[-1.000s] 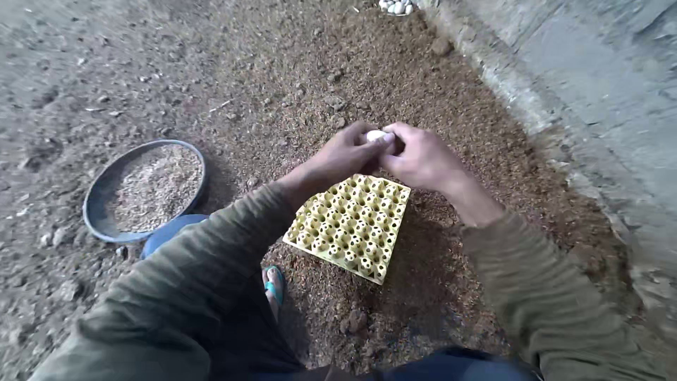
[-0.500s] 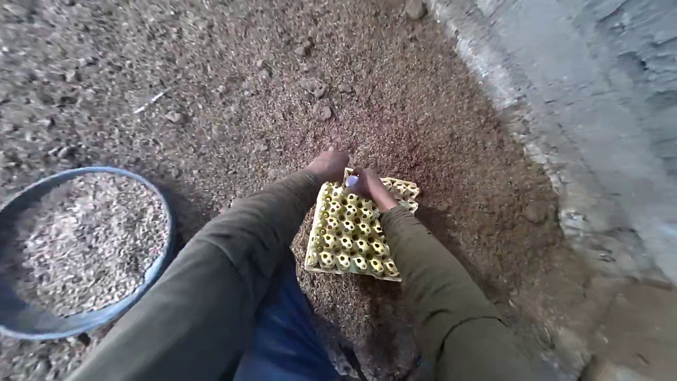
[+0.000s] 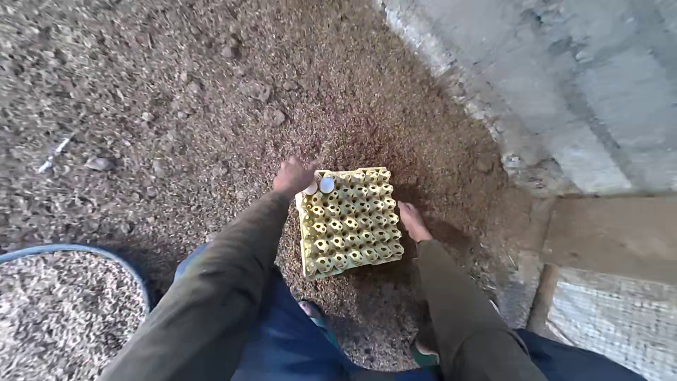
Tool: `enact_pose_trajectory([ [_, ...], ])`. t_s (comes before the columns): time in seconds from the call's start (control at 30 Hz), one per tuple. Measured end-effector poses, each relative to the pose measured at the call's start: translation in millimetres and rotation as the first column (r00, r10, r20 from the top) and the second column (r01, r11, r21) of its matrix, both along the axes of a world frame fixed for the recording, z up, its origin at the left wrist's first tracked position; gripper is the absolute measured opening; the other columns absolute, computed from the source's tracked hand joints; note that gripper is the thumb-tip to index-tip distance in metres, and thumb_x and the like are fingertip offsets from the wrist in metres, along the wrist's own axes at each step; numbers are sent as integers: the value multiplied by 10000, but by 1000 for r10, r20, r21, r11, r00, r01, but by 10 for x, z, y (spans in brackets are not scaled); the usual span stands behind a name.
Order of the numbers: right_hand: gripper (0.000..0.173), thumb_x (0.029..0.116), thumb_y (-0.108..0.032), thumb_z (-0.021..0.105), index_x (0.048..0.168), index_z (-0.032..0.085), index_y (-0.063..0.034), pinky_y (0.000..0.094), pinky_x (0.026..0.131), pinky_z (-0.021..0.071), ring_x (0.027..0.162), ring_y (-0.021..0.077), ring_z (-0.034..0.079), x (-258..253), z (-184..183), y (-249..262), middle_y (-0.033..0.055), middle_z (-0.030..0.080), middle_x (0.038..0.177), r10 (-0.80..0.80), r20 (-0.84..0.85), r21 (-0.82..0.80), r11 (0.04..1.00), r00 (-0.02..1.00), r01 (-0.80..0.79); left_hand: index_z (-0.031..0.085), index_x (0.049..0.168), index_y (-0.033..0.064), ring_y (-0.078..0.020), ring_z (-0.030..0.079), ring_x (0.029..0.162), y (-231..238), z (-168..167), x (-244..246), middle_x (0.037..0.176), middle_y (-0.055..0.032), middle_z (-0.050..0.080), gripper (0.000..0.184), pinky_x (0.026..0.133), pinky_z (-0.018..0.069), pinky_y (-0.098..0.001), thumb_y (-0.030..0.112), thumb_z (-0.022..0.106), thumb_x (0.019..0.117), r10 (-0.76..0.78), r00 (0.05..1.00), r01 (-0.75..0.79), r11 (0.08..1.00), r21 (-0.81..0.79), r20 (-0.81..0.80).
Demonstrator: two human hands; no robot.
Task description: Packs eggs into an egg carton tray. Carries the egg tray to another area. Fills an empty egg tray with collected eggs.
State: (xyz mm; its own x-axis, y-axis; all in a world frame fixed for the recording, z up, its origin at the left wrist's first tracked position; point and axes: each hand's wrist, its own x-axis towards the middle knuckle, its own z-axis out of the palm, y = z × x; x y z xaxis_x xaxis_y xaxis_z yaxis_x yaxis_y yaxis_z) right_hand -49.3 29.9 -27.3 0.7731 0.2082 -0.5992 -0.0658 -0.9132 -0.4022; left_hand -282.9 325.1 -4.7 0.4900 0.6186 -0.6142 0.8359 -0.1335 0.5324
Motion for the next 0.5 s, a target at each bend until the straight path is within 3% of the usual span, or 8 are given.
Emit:
enact_pose_trajectory([
  [0.03, 591, 1100, -464, 372, 1449, 538, -17, 602, 1120, 399, 1384, 377, 494, -19, -62, -45, 252, 527, 1472, -11, -11, -7, 1000, 1000, 11, 333, 1561, 23, -558, 464, 1338, -52, -46, -73, 1521, -362, 384, 751, 1024, 408, -735, 578, 364, 1055, 36, 999, -37, 999, -19, -13],
  [0.1, 629, 1114, -479, 308, 1458, 533, -4, 591, 1176, 334, 1455, 360, 420, -101, -141, -68, 238, 480, 1531, -57, -54, -3, 998, 997, 57, 278, 1596, 36, -613, 368, 1377, -231, -148, -268, 1539, -405, 317, 594, 1054, 350, -752, 378, 328, 1114, -36, 998, 33, 997, -66, -52],
  [0.17, 650, 1110, -509, 285, 1475, 517, -22, 589, 1168, 343, 1458, 344, 417, -161, -192, -92, 220, 471, 1542, -125, -102, 26, 991, 987, 129, 239, 1596, 8, -563, 431, 1362, -475, -214, -426, 1520, -385, 368, 567, 1072, 387, -685, 338, 243, 1135, -16, 999, 7, 979, -205, -44],
  [0.23, 675, 1103, -538, 269, 1497, 493, -38, 594, 1162, 363, 1447, 344, 432, -227, -203, -124, 218, 471, 1543, -155, -151, 72, 983, 976, 168, 323, 1562, -4, -475, 466, 1372, -688, -319, -536, 1515, -338, 417, 703, 1085, 409, -629, 480, 82, 1113, 214, 977, -188, 895, -404, 20],
  [0.3, 647, 1110, -516, 266, 1504, 486, -53, 583, 1149, 388, 1422, 337, 463, -267, -116, -56, 211, 487, 1531, -167, -189, 141, 971, 968, 195, 365, 1535, -27, -464, 469, 1360, -806, -345, -530, 1501, -340, 428, 843, 1072, 405, -637, 602, 53, 1070, 425, 905, -349, 773, -530, 25],
  [0.4, 588, 1126, -453, 254, 1526, 459, -74, 575, 1140, 398, 1406, 332, 480, -325, 45, 12, 198, 494, 1528, -153, -274, 219, 951, 950, 217, 409, 1518, -23, -457, 440, 1402, -887, -478, -531, 1512, -332, 432, 923, 1112, 370, -651, 689, 78, 1032, 549, 835, -478, 693, -539, -35],
  [0.5, 549, 1135, -392, 228, 1463, 508, -53, 524, 1041, 482, 1264, 303, 579, -301, 89, 49, 201, 584, 1403, -139, -333, 312, 917, 933, 248, 402, 1525, -4, -436, 435, 1408, -954, -461, -489, 1520, -317, 428, 942, 1110, 372, -638, 724, 94, 1014, 641, 765, -559, 615, -556, -62],
])
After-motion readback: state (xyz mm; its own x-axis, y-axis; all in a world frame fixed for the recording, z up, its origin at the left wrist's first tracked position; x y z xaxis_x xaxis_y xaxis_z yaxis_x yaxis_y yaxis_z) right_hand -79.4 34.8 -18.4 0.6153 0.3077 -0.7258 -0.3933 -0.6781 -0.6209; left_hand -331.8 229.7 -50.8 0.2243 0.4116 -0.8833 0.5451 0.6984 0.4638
